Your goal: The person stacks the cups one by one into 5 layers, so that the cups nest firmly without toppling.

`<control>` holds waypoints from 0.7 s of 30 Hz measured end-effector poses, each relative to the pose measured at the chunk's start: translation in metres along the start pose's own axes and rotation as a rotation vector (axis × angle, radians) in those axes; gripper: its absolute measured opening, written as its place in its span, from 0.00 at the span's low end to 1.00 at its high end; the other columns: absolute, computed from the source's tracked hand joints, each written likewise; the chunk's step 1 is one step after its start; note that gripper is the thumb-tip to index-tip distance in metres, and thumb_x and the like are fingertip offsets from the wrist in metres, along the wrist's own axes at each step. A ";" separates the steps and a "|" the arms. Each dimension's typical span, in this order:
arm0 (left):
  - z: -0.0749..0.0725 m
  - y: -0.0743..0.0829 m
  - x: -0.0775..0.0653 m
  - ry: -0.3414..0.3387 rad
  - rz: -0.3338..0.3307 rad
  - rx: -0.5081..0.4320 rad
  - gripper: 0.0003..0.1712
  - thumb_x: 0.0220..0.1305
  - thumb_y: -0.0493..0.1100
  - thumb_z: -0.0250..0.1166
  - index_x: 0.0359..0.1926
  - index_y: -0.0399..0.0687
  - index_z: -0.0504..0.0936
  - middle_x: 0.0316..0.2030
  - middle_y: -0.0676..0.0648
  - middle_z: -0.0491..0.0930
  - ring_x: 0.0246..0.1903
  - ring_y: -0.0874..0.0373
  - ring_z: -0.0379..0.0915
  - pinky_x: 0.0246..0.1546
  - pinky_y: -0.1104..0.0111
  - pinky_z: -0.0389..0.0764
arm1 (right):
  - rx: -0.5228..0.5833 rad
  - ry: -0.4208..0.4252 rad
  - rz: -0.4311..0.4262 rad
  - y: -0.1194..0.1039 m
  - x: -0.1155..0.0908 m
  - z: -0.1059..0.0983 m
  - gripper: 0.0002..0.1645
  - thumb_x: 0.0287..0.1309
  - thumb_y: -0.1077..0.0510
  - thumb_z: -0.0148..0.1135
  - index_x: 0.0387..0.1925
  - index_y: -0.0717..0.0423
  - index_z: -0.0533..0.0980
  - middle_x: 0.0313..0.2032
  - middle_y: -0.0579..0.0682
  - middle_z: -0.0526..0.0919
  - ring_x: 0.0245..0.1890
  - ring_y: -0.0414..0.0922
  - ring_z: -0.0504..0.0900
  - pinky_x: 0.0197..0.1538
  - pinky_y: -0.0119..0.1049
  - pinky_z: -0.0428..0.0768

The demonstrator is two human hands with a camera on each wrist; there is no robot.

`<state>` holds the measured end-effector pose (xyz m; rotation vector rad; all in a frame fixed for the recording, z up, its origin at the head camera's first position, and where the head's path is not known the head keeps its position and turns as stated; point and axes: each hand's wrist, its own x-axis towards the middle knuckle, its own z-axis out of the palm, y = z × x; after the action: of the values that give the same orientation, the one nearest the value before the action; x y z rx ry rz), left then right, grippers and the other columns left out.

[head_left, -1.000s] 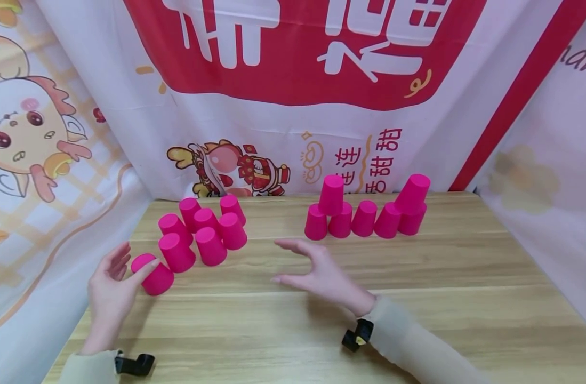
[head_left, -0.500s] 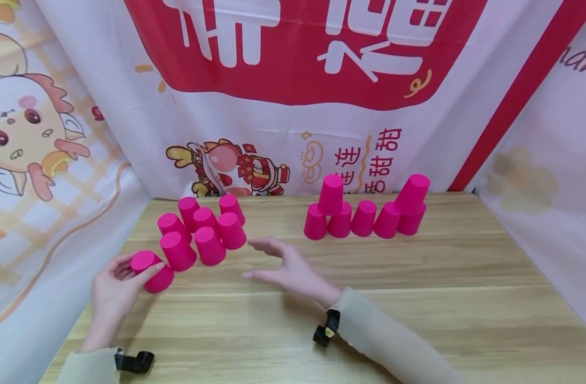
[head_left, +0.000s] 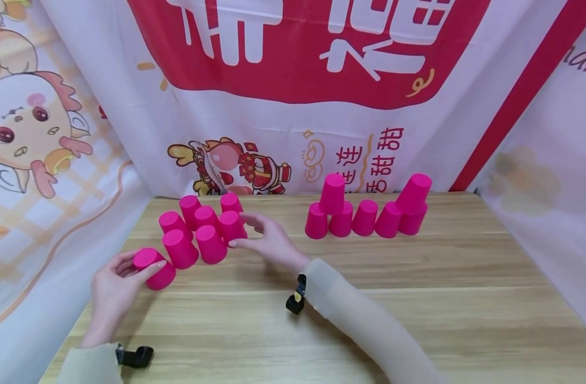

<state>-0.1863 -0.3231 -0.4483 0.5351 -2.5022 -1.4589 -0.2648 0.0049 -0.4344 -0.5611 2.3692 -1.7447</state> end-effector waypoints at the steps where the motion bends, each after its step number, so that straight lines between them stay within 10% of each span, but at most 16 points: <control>1: 0.000 0.000 0.000 -0.002 -0.001 -0.001 0.50 0.49 0.61 0.81 0.68 0.43 0.74 0.57 0.46 0.79 0.46 0.66 0.76 0.41 0.83 0.79 | -0.011 0.001 0.003 0.000 0.003 0.002 0.47 0.53 0.39 0.77 0.72 0.45 0.69 0.65 0.40 0.75 0.66 0.46 0.72 0.67 0.48 0.72; 21: -0.001 0.004 -0.002 -0.010 -0.001 0.004 0.49 0.49 0.61 0.80 0.67 0.43 0.74 0.57 0.46 0.79 0.47 0.66 0.75 0.41 0.83 0.79 | 0.014 0.028 0.063 0.005 0.025 0.024 0.50 0.59 0.48 0.75 0.78 0.45 0.60 0.70 0.42 0.70 0.69 0.55 0.67 0.64 0.53 0.74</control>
<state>-0.1845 -0.3211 -0.4447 0.5315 -2.5141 -1.4608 -0.2808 -0.0246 -0.4441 -0.4581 2.3637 -1.7523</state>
